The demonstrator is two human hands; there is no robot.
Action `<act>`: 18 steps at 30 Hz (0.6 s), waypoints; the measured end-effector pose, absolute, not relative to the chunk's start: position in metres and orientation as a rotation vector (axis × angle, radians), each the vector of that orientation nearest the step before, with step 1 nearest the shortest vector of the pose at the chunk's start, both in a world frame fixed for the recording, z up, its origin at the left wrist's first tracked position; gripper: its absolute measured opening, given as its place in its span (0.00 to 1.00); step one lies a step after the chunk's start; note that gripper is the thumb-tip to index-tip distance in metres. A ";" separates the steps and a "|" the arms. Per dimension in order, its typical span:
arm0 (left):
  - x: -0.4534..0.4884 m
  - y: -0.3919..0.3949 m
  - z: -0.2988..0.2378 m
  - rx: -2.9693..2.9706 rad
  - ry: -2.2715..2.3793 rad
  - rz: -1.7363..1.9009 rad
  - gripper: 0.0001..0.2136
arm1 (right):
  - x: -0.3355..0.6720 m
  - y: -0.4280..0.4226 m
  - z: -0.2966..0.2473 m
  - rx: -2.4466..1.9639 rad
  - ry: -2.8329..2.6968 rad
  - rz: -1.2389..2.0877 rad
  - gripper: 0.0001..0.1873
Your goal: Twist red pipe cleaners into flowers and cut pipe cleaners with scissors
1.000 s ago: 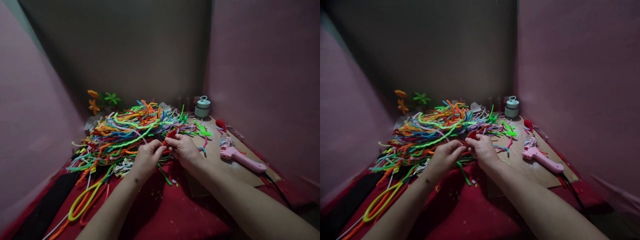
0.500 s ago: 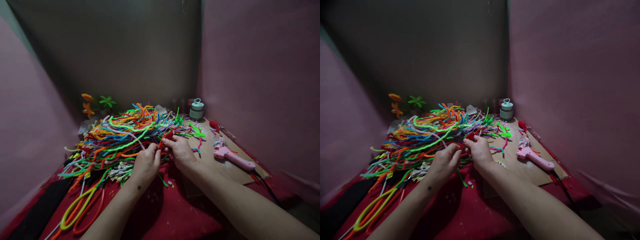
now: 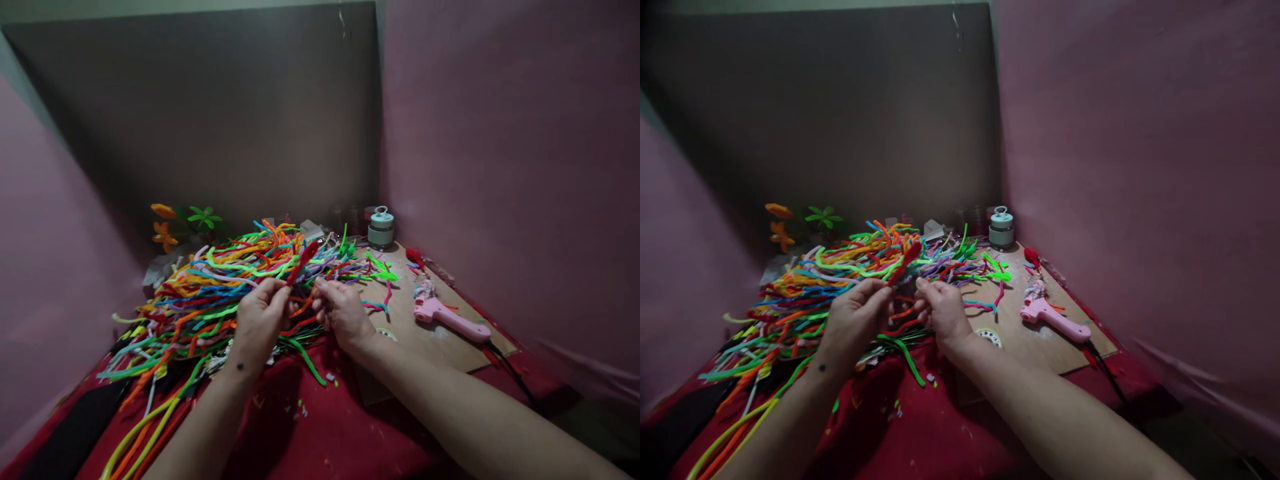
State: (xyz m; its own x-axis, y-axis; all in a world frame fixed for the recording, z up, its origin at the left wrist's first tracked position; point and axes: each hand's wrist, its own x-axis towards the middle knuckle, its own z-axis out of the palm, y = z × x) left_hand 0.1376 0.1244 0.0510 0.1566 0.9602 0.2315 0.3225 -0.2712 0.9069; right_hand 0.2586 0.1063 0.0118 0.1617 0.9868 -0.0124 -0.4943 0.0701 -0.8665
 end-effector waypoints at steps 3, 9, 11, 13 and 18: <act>0.149 0.136 0.069 1.777 1.178 1.058 0.05 | 0.247 0.092 0.007 -0.913 -0.886 1.226 0.20; 0.205 0.162 0.078 2.107 1.080 0.780 0.07 | 0.233 0.067 0.004 -0.740 -1.638 0.728 0.18; 0.229 0.172 0.073 2.159 1.042 0.741 0.07 | 0.229 0.065 0.004 -0.580 -1.759 0.472 0.17; 0.253 0.182 0.065 2.174 1.028 0.715 0.08 | 0.225 0.067 0.004 -0.523 -1.751 0.313 0.16; 0.303 0.212 0.043 2.207 1.035 0.585 0.09 | 0.228 0.076 0.003 -0.640 -1.817 -0.037 0.16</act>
State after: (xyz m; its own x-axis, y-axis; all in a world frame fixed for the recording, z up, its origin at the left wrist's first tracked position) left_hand 0.3035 0.2118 0.0426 0.5941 0.7945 0.1259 0.5180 -0.4976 0.6958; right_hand 0.2278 0.0760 0.0025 -0.1993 0.4048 0.8924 0.4404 0.8505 -0.2875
